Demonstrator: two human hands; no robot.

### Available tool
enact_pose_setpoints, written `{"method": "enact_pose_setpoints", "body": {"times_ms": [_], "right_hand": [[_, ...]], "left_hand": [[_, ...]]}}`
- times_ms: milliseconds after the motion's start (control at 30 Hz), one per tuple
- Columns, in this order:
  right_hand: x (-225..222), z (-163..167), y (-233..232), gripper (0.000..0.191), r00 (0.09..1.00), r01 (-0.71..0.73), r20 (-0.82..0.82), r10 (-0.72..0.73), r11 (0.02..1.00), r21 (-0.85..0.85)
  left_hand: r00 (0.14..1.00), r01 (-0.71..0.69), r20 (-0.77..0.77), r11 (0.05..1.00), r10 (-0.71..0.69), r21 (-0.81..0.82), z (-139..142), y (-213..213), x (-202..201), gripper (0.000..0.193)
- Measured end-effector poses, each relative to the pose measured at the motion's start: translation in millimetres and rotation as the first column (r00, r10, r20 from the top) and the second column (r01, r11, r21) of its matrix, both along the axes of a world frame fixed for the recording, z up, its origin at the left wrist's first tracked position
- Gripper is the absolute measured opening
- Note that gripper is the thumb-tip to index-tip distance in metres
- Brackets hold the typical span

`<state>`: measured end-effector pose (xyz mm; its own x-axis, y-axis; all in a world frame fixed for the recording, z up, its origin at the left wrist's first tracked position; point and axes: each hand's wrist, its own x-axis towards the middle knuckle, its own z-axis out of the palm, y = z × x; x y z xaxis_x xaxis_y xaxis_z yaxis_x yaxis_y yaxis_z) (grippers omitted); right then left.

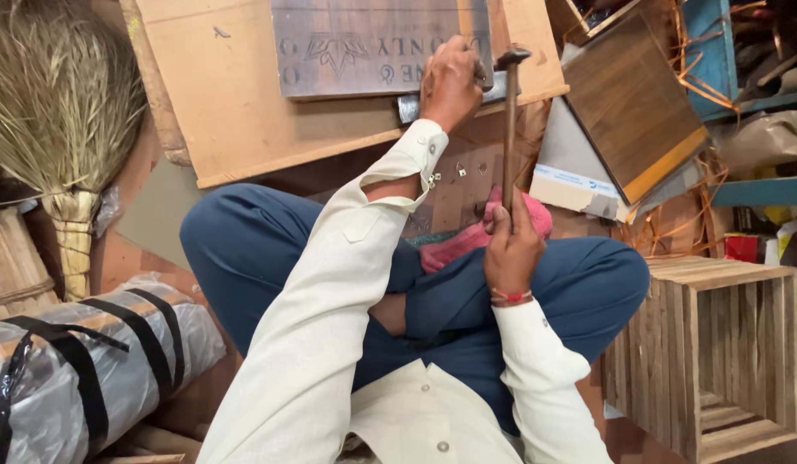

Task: The person sits on the floor and assembles picture frames by attaching backing material to wooden frames. They use a hammer to drive small metal fasteners into the frame edges and use scissors to trim excess material. The person handles multiple frames and backing sheets, flipping them over and repositioning them during the process.

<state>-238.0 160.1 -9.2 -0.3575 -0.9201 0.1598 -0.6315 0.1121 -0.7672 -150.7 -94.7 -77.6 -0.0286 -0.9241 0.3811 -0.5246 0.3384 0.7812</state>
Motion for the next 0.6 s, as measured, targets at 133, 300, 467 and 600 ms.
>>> {"method": "enact_pose_setpoints", "body": {"times_ms": [133, 300, 467, 600], "right_hand": [[-1.2, 0.2, -0.3, 0.03, 1.0, 0.018, -0.012, -0.017, 0.994, 0.104], [-4.3, -1.8, -1.4, 0.033, 0.999, 0.02, 0.035, -0.021, 1.0, 0.014], [-5.6, 7.2, 0.0, 0.032, 0.983, 0.034, 0.181, -0.04, 0.999, 0.038], [-3.0, 11.3, 3.4, 0.034, 0.996, 0.065, 0.071, -0.055, 0.987, -0.147]], "left_hand": [[0.999, -0.015, 0.032, 1.0, 0.016, -0.008, 0.6, -1.5, 0.4, 0.012], [1.0, -0.012, 0.021, 1.0, 0.012, -0.017, 5.1, 1.7, 1.3, 0.009], [1.0, 0.015, -0.024, 1.0, -0.016, -0.02, 1.4, -3.2, 5.0, 0.012], [0.961, 0.104, -0.254, 0.994, -0.108, -0.031, -9.3, -14.5, 13.1, 0.007]]}}
